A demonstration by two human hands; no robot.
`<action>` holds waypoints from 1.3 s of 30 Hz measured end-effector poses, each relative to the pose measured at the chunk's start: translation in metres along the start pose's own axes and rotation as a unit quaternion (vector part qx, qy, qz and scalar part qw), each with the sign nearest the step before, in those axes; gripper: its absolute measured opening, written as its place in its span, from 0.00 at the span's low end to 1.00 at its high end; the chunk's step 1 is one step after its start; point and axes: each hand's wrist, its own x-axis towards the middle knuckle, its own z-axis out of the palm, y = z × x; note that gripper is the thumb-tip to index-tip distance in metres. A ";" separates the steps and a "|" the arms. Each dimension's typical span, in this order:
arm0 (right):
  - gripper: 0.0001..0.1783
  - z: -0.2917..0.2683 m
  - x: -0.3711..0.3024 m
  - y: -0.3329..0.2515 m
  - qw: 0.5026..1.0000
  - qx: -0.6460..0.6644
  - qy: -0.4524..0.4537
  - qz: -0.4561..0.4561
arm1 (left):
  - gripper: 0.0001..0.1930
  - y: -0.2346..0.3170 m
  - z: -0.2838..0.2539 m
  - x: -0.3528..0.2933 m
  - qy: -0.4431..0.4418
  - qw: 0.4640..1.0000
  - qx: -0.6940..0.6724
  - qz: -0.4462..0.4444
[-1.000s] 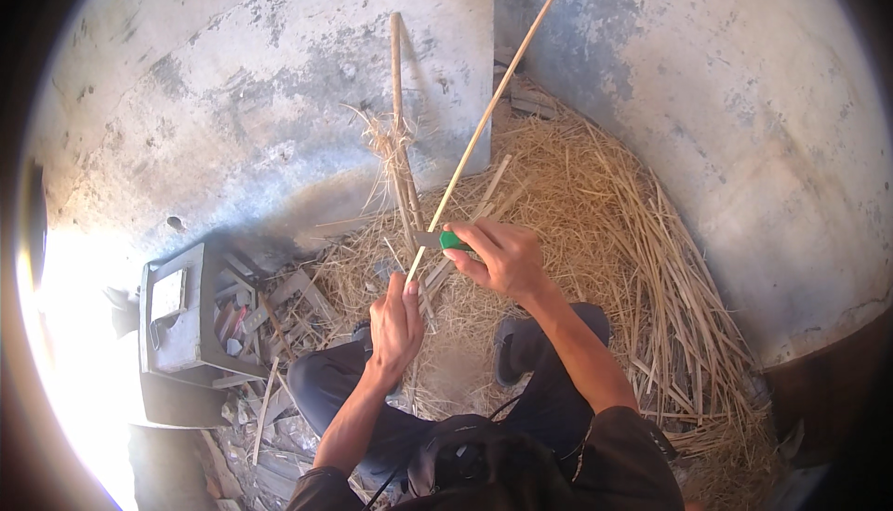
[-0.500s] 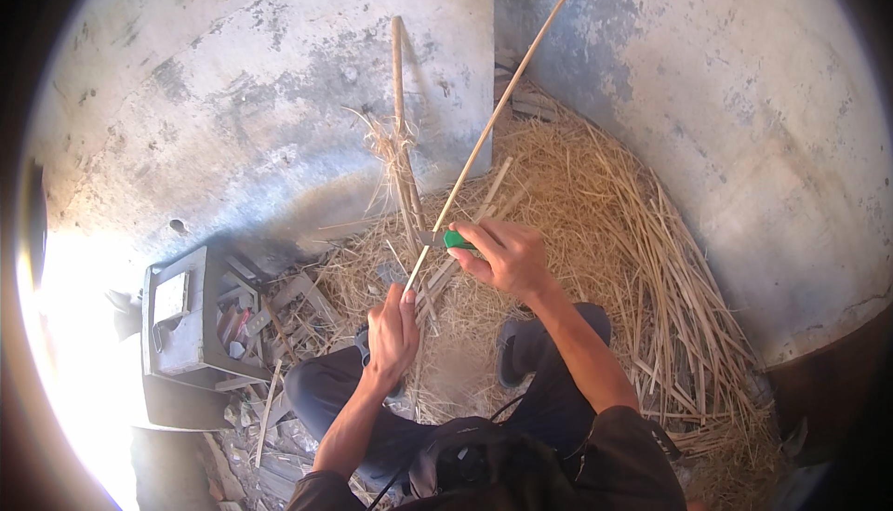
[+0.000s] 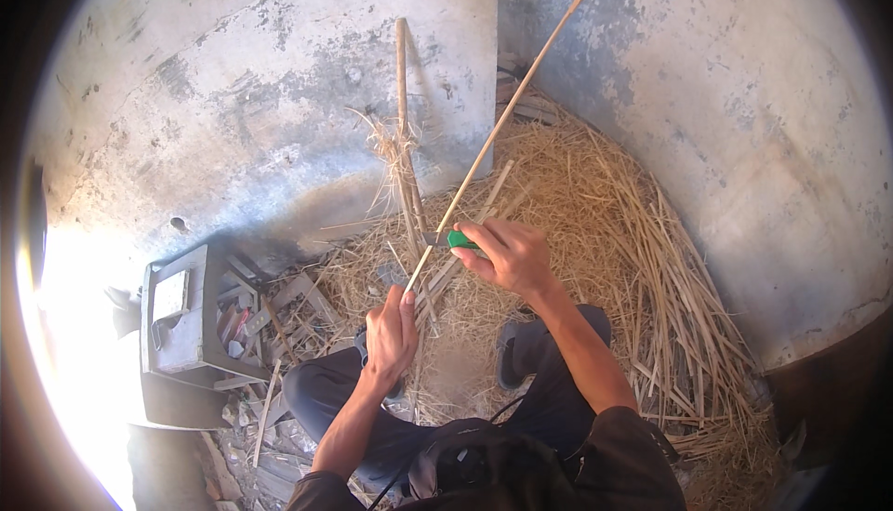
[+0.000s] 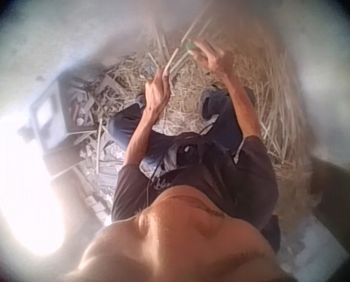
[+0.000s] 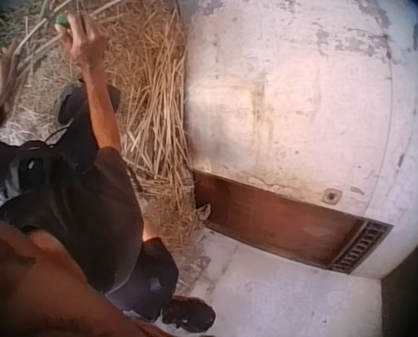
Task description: The person sits on the floor and uses a green utility knife to shave the outer layer off a long bamboo stick. They hold the stick with their left hand and scrape the blade along its length with their right hand, producing thin shavings that fall onto the straw-covered floor.
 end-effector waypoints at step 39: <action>0.27 -0.014 -0.004 0.049 0.775 0.430 0.118 0.449 | 0.17 -0.029 0.020 -0.003 -0.080 0.996 -0.038 -0.027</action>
